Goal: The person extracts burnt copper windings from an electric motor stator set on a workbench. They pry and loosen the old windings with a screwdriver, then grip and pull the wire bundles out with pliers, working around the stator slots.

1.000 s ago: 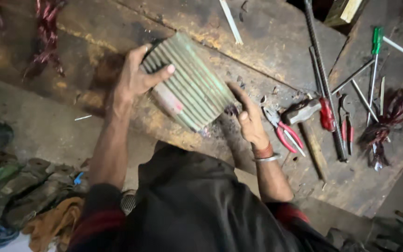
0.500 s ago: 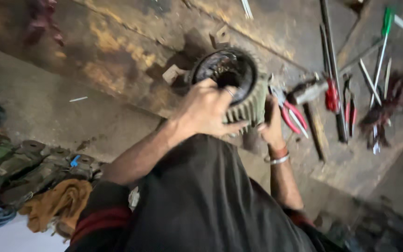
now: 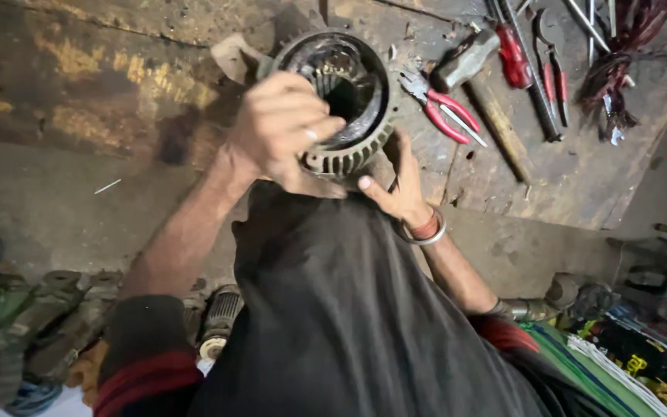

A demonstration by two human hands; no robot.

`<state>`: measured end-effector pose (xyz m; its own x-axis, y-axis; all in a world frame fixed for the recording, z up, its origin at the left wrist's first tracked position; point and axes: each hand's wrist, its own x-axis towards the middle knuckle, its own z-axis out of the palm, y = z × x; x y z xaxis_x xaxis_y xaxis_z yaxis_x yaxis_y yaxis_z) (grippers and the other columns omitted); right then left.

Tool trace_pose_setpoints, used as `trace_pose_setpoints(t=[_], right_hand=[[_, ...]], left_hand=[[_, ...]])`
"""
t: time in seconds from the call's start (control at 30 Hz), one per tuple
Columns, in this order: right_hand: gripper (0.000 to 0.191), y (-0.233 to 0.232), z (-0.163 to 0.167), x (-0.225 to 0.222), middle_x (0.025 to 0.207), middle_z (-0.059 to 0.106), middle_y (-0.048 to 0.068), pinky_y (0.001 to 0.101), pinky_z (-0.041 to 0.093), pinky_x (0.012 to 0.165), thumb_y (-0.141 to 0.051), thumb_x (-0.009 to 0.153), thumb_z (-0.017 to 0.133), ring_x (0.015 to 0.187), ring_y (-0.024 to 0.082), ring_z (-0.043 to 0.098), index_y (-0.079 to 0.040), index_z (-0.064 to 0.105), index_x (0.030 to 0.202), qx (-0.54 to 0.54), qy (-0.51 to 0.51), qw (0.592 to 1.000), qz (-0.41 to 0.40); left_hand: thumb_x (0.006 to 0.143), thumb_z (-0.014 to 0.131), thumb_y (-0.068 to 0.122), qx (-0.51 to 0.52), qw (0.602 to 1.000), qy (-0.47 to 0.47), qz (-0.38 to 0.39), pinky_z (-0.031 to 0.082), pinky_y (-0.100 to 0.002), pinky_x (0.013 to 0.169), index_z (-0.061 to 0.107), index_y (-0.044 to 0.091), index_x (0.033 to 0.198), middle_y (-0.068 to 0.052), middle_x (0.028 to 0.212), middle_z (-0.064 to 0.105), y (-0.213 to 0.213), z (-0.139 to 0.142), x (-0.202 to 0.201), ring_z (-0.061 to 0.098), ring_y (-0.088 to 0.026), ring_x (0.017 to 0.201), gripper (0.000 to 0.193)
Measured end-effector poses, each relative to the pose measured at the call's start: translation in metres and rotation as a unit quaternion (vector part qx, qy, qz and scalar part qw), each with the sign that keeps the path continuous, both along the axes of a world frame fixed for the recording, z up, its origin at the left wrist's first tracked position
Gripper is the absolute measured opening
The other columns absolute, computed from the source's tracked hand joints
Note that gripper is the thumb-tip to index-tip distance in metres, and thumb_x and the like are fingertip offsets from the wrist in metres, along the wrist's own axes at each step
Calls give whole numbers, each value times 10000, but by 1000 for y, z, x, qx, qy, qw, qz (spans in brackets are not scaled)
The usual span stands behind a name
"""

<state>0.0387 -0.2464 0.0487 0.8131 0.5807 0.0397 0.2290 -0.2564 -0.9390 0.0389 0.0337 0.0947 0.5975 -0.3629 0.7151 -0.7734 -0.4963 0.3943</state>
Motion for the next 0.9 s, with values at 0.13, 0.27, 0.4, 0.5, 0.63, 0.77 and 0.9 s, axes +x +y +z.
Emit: trace_pose_setpoints(t=[0.13,0.27,0.4,0.5,0.63,0.77,0.9], right_hand=[[829,-8,14,15,1446,569,228,436,453,1166,-358,919,791,1365,300,572,58,380,1507,-41,13,999,19],[256,-36,11,70,1106,767,90,334,565,1009,-191,955,754,1071,165,719,-10,741,1136,-113,-2,991,-78],[153,-76,15,152,991,746,122,338,567,837,-46,1001,727,894,191,692,43,730,1126,-111,-256,923,-265],[243,-85,16,190,1034,748,144,336,578,823,-91,987,736,893,212,712,52,688,1178,-168,-214,938,-214],[272,-81,18,199,1083,721,169,359,570,822,-200,1018,790,916,263,733,-10,716,1199,-282,-154,926,-200],[377,-94,16,179,1212,677,234,427,545,967,-69,911,800,1104,377,663,22,679,1257,-226,-285,918,-159],[355,-116,12,162,1218,693,168,432,523,1035,-82,946,825,1143,356,668,-9,684,1264,-227,-251,913,-227]], left_hand=[[938,816,418,-110,972,86,191,401,-556,1211,479,-35,1340,-207,1384,600,-12,15,-2,528,-404,1376,693],[948,841,590,-31,912,307,269,273,-590,1280,475,-1,1510,-228,1566,479,-24,28,-13,435,-417,1482,894],[607,908,797,14,897,319,307,78,-630,1233,354,-93,1500,-265,1546,403,-41,46,-20,276,-450,1507,1377],[498,928,764,9,883,358,305,13,-624,1228,361,-72,1505,-244,1545,366,-48,59,-27,231,-418,1506,1426],[581,956,732,16,874,344,341,53,-622,1244,285,-81,1560,-263,1560,355,-57,64,-26,262,-429,1517,1439],[684,998,652,17,888,318,332,172,-592,1266,299,-13,1587,-238,1581,375,-57,56,-29,300,-416,1518,1322],[746,1026,565,-2,905,287,316,269,-520,1267,328,50,1539,-167,1549,419,-53,44,-32,348,-336,1501,1176]])
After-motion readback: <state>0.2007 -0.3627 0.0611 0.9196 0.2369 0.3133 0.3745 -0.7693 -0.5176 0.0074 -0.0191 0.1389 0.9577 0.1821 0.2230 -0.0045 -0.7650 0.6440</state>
